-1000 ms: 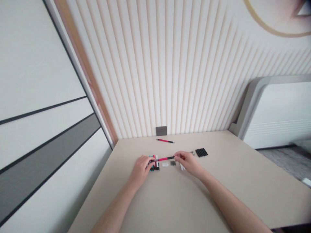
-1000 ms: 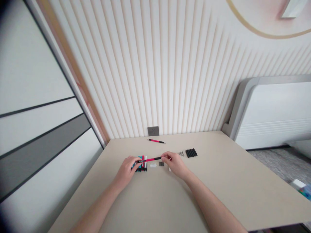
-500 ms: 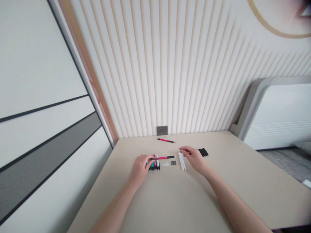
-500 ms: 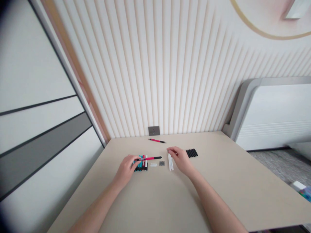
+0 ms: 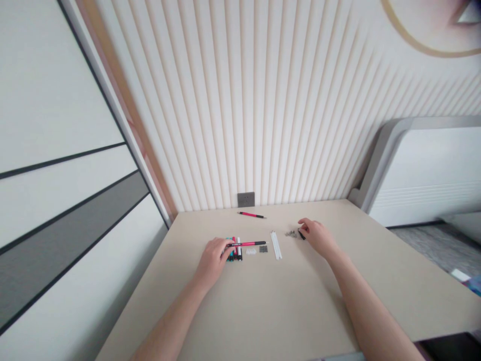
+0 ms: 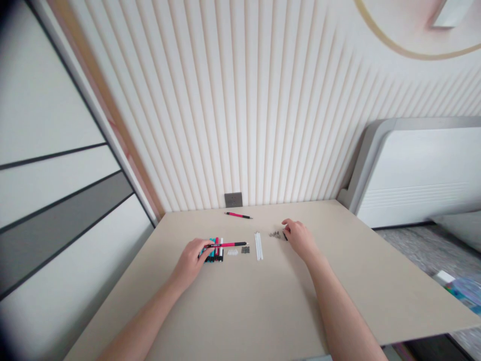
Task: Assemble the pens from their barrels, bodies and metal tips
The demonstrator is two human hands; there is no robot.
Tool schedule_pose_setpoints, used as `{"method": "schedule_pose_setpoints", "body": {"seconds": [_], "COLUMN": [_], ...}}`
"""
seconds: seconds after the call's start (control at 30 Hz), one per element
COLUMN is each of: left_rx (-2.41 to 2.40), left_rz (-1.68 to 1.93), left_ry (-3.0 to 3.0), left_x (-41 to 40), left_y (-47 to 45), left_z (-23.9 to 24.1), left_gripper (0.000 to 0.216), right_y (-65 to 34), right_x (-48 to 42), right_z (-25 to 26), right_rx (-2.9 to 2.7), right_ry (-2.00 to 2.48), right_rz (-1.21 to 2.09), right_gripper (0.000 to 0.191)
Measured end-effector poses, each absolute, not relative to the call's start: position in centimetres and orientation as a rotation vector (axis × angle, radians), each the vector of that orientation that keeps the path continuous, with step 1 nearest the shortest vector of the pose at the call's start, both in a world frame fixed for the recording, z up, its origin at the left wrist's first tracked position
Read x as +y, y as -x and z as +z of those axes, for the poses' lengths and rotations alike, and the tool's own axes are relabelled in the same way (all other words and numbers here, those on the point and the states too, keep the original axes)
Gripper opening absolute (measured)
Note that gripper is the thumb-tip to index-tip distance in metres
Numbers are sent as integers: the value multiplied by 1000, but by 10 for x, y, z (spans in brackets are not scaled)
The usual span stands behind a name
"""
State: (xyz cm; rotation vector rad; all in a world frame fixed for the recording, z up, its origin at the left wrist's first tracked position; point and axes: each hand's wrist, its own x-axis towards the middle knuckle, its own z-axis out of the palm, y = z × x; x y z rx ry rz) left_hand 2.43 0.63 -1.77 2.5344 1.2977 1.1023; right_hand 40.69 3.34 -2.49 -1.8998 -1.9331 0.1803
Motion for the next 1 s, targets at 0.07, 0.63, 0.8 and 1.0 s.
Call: {"method": "schedule_pose_setpoints", "body": {"seconds": [0.07, 0.63, 0.8, 1.0], "left_rx": [1294, 1298, 1299, 1298], "left_rz": [1100, 1081, 1075, 1067], "left_ry": [-2537, -2558, -2558, -2557], "left_x": [6, 5, 5, 5], "left_y": [-25, -25, -25, -25], "left_z": [-17, -17, -17, -18], "left_gripper": [17, 13, 13, 15], "right_y": [-404, -394, -395, -396], "right_x": [34, 34, 34, 35], "right_z": [-26, -25, -27, -28], "right_rx": [-1972, -2178, -2167, -2154], "right_ry": [1905, 1949, 1919, 1904], "right_rz": [142, -43, -15, 11], "right_gripper": [28, 38, 41, 44]}}
